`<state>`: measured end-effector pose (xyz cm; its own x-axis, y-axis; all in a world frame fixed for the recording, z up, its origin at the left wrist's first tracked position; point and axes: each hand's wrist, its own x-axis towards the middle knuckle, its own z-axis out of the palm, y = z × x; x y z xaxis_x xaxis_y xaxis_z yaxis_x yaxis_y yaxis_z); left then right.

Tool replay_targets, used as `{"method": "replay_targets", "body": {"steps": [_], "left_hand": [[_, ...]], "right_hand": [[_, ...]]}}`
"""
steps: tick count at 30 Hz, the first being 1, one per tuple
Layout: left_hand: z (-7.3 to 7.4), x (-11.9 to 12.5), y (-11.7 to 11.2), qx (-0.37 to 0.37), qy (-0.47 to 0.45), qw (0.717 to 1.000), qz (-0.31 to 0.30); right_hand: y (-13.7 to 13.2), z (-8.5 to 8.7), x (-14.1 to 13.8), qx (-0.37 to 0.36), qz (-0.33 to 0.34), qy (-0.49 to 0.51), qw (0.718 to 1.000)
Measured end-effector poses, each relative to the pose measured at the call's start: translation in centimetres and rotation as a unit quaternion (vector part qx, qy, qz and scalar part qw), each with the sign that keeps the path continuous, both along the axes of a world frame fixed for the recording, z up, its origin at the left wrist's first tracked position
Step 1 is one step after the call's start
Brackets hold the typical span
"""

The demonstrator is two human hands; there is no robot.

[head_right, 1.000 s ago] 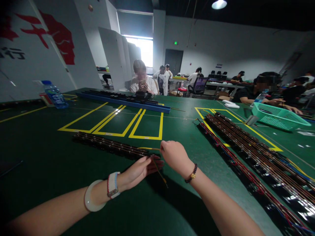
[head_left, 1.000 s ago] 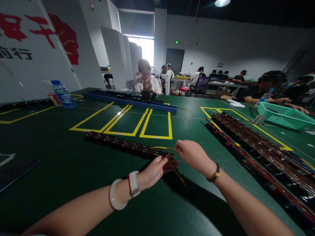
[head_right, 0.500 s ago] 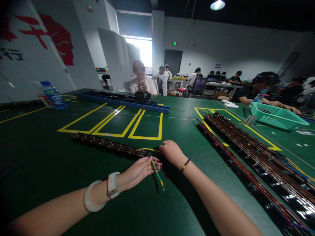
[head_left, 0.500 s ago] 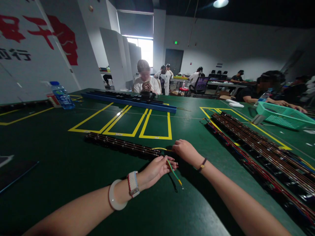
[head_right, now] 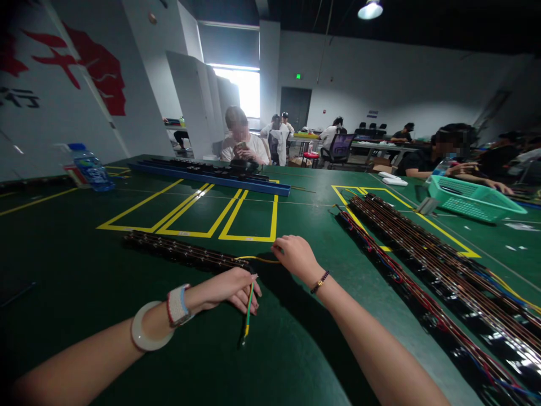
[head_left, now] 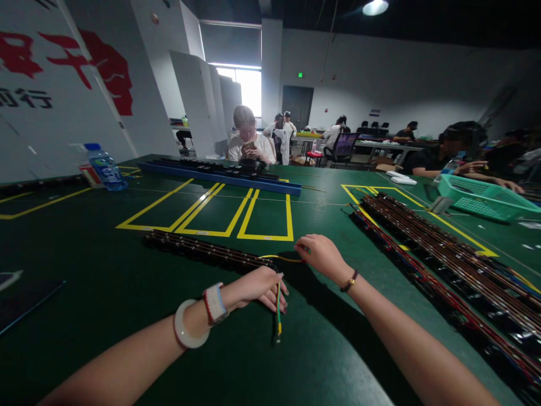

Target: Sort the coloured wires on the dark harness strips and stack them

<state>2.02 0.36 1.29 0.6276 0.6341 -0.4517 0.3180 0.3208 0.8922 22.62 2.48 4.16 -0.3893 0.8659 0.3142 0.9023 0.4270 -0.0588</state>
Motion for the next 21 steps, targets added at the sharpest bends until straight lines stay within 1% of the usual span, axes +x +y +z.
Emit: {"method": "replay_targets", "body": {"steps": [3,6,11,15,17,18,19,20,21], "left_hand": [[0.1,-0.6,1.1,0.04,0.105,0.991,-0.073],[0.4,-0.6,1.4,0.058,0.166,0.98,-0.096],[2.0,-0.6,0.6,0.145,0.192,0.965,-0.104],[3.3,-1.3,-0.1,0.176,0.187,0.96,-0.115],[3.7,-2.2,0.1,0.212,0.178,0.957,-0.082],[3.7,-2.8,0.4,0.246,0.171,0.953,-0.049],[3.7,-3.5,0.9,0.289,0.16,0.944,-0.004],[3.6,-4.3,1.4,0.339,0.147,0.928,0.05],[3.4,-5.2,1.9,0.39,0.135,0.904,0.11]], "right_hand": [[0.0,0.1,0.0,-0.003,-0.006,0.0,1.0],[0.0,-0.2,-0.1,-0.009,-0.004,-0.001,1.0],[0.0,-1.1,-0.6,-0.037,0.009,0.016,0.999],[-0.2,-1.4,-1.2,-0.062,0.031,0.1,0.993],[-0.6,-1.5,-1.8,-0.076,0.053,0.142,0.985],[-0.8,-1.5,-2.2,-0.079,0.065,0.154,0.983],[-1.0,-1.6,-2.7,-0.079,0.076,0.158,0.981],[-1.3,-1.8,-3.3,-0.075,0.085,0.155,0.981],[-1.5,-2.0,-3.9,-0.071,0.093,0.149,0.982]]}}
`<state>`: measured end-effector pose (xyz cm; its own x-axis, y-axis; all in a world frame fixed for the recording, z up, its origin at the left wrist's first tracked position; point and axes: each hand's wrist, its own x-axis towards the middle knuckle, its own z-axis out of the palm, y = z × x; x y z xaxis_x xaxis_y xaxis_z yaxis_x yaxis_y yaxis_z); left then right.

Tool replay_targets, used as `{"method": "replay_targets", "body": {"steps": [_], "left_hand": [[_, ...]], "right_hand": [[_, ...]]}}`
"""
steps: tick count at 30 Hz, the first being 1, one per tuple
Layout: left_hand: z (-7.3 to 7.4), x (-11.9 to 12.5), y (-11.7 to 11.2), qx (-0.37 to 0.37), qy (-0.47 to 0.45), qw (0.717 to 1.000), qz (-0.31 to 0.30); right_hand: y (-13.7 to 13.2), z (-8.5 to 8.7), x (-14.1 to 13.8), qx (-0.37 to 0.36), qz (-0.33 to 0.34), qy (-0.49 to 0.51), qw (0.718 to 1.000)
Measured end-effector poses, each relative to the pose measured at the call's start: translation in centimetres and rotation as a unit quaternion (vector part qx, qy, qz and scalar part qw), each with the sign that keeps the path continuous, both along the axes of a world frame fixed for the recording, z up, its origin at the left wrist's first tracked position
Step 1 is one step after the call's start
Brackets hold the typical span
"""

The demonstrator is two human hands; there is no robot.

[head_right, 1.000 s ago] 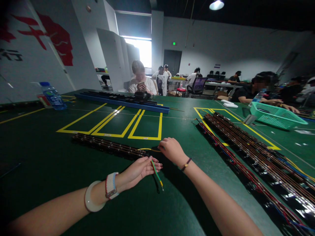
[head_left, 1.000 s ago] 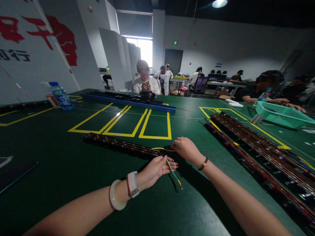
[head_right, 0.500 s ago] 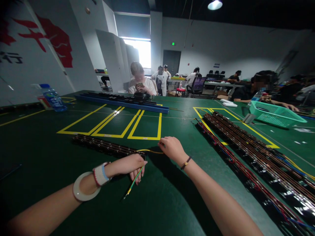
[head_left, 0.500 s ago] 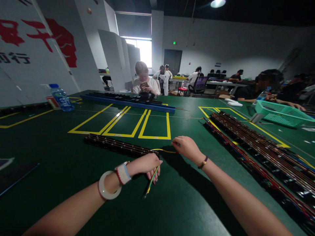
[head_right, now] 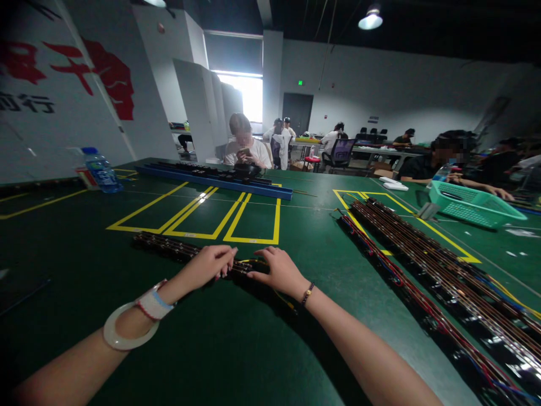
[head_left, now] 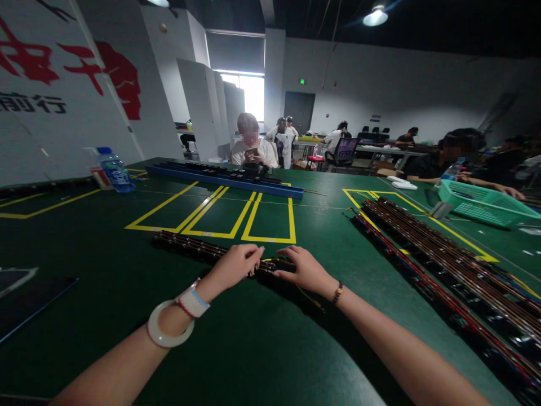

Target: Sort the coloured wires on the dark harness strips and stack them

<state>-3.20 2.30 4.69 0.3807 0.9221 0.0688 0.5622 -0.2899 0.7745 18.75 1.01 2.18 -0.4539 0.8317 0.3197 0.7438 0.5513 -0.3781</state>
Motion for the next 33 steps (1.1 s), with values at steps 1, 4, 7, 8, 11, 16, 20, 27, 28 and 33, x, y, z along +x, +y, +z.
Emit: {"method": "replay_targets", "body": {"steps": [1,4,7,8,11,16,20,27,28,33], "left_hand": [[-0.2,-1.0,0.6,0.057,-0.024,0.997,0.041],[-1.0,-4.1,2.3,0.161,-0.047,0.974,0.149],[-1.8,-6.5,3.5,0.234,-0.001,0.948,0.215],[-2.0,-7.2,3.8,0.253,0.014,0.939,0.231],[-2.5,-8.4,4.6,0.3,0.034,0.919,0.256],[-3.2,-8.9,5.3,0.3,0.044,0.919,0.25],[-3.3,-8.8,5.2,0.261,0.049,0.935,0.236],[-3.0,-8.6,4.9,0.2,0.065,0.951,0.225],[-2.9,-8.6,4.9,0.193,0.066,0.952,0.226],[-3.0,-8.8,5.0,0.176,0.064,0.957,0.221]], "right_hand": [[-0.2,-0.2,-0.6,0.006,0.005,-0.008,1.0],[-0.4,-1.1,-2.5,0.023,0.002,-0.032,0.999],[0.0,-1.7,-3.6,0.024,-0.013,-0.049,0.998],[0.3,-1.8,-3.7,0.025,-0.015,-0.051,0.998],[1.8,-1.5,-3.1,0.046,-0.024,-0.05,0.997],[6.3,-0.4,-0.6,0.08,-0.038,-0.051,0.995],[10.6,0.0,1.0,0.09,-0.054,-0.073,0.992],[17.5,-0.1,1.7,0.067,-0.105,-0.099,0.987],[18.3,-0.2,1.8,0.063,-0.112,-0.099,0.987],[20.7,-1.6,1.9,0.048,-0.157,-0.1,0.981]]}}
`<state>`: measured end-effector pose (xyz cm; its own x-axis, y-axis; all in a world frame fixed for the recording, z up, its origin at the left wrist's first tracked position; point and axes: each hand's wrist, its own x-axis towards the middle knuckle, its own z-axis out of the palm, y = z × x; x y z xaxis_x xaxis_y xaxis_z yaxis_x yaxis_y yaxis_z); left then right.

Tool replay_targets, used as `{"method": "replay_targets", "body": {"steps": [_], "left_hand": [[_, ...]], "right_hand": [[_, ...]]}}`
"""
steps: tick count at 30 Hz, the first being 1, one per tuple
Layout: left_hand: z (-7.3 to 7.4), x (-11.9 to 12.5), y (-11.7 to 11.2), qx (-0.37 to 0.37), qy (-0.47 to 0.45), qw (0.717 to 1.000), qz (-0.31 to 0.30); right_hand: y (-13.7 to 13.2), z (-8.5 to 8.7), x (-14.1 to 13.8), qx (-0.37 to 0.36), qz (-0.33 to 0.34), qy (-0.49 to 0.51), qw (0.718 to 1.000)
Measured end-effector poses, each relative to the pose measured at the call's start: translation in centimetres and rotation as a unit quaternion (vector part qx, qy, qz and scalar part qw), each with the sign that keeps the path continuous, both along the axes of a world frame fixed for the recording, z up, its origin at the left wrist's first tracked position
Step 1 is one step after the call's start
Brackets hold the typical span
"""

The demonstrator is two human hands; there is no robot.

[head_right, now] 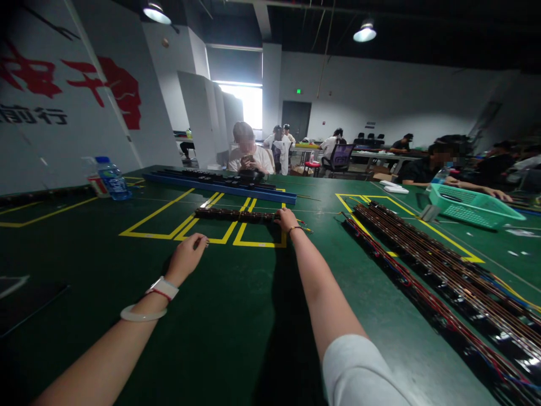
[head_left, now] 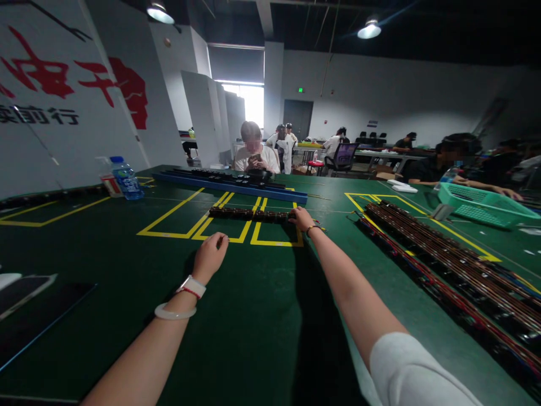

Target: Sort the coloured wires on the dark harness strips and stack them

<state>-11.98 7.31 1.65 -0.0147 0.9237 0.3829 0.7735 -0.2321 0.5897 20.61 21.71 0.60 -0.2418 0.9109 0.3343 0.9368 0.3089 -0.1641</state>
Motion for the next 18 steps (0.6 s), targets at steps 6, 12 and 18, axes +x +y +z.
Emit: {"method": "replay_targets", "body": {"steps": [6,12,18], "left_hand": [[0.0,-0.1,0.1,-0.029,0.01,0.999,-0.007],[0.4,0.0,0.0,-0.052,0.005,0.999,-0.001],[0.2,0.1,0.1,-0.077,-0.012,0.997,0.007]], "right_hand": [[-0.9,-1.2,-0.3,0.028,-0.04,0.006,0.999],[-5.2,1.2,6.6,0.07,-0.084,-0.015,0.994],[-14.0,5.0,23.0,0.009,-0.295,-0.123,0.947]]}}
